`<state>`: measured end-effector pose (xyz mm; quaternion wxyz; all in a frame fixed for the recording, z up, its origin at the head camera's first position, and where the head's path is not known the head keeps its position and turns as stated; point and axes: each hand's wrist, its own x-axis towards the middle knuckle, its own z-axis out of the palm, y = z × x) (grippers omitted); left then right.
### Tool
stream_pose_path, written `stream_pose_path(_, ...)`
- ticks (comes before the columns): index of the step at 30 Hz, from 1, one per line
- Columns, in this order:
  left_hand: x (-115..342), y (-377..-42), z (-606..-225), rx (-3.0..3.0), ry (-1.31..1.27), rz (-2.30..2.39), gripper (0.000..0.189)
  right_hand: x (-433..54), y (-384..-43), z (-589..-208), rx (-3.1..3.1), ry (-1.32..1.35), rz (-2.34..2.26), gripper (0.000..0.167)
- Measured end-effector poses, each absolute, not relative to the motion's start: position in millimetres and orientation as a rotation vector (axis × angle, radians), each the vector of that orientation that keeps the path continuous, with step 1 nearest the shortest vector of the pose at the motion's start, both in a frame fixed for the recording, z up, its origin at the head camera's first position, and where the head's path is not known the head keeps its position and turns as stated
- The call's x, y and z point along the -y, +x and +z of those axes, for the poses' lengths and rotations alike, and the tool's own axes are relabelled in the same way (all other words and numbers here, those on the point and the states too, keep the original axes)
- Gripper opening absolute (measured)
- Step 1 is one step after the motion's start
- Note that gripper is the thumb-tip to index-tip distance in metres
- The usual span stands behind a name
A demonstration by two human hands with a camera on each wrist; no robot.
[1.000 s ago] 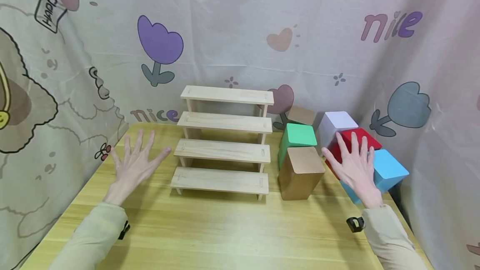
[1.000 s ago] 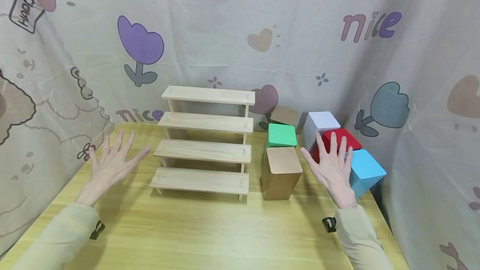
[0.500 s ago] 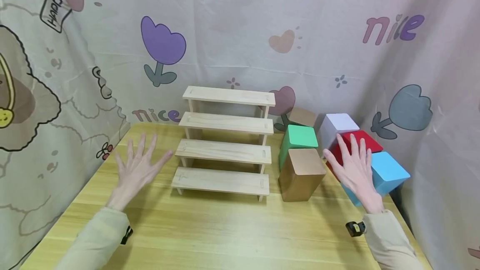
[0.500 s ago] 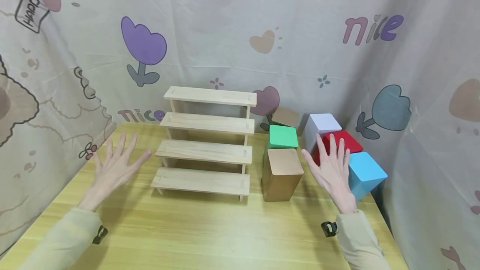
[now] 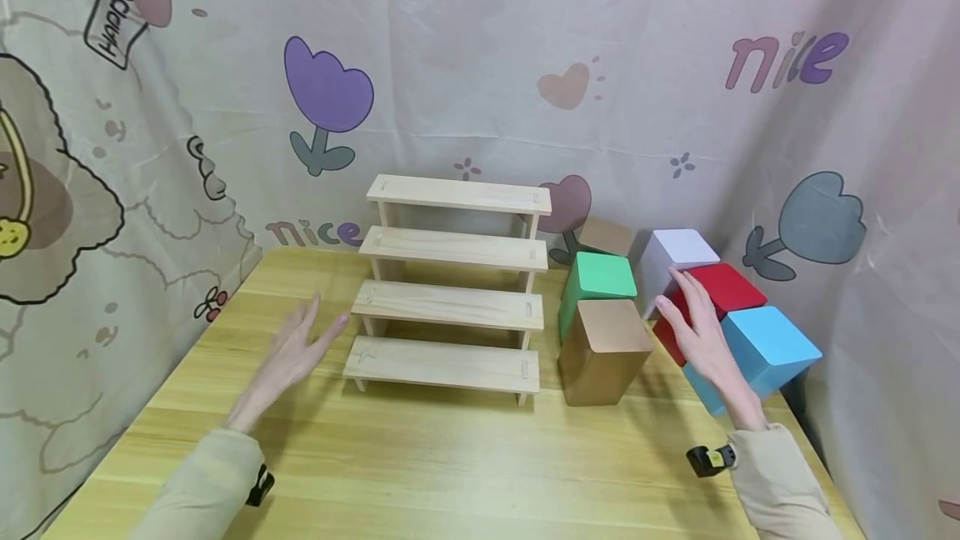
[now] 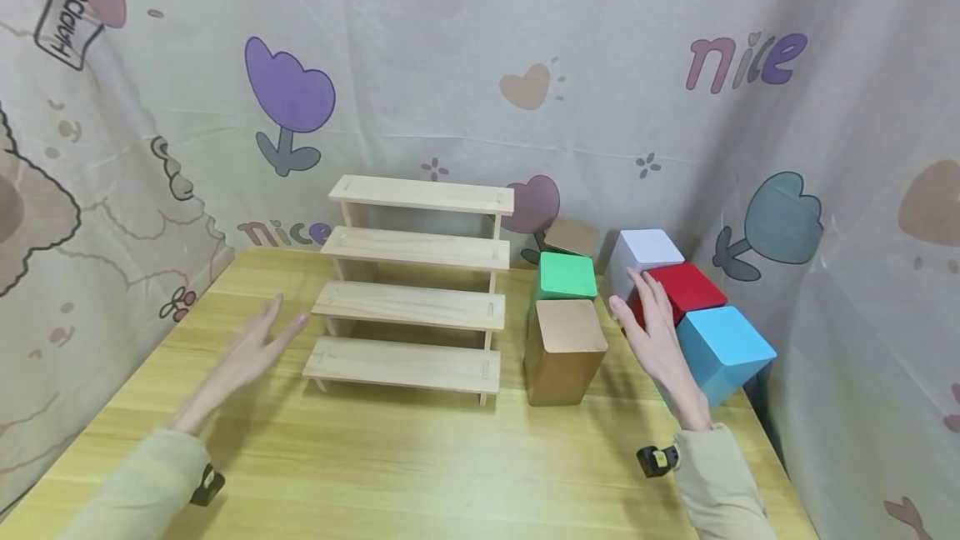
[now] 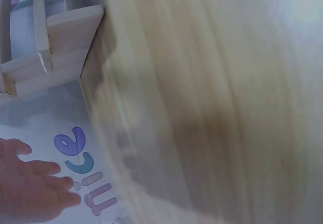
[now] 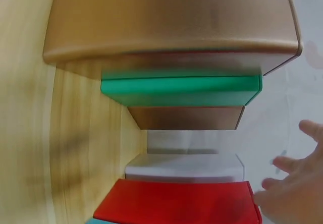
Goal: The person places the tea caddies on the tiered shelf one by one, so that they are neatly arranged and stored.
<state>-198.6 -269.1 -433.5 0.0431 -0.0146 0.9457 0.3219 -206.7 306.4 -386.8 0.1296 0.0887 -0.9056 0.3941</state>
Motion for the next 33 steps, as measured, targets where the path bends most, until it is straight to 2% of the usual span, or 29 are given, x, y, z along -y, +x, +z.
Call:
stream_pose_path(9,270,-199,-441,-2.680,-0.027,1.201,0.085,-307,-204,-387,2.571,0.331,1.444,0.062)
stream_pose_path(18,270,-197,-441,-2.507,0.013,1.424,0.084,-313,-205,-392,2.500,0.546,1.804,0.053)
stream_pose_path(25,274,-195,-447,-2.407,0.099,1.553,0.077,-320,-205,-396,2.557,0.615,1.820,0.051)
stream_pose_path(33,276,-196,-454,-2.320,0.062,1.620,0.072,-324,-208,-401,2.629,0.708,1.755,0.055)
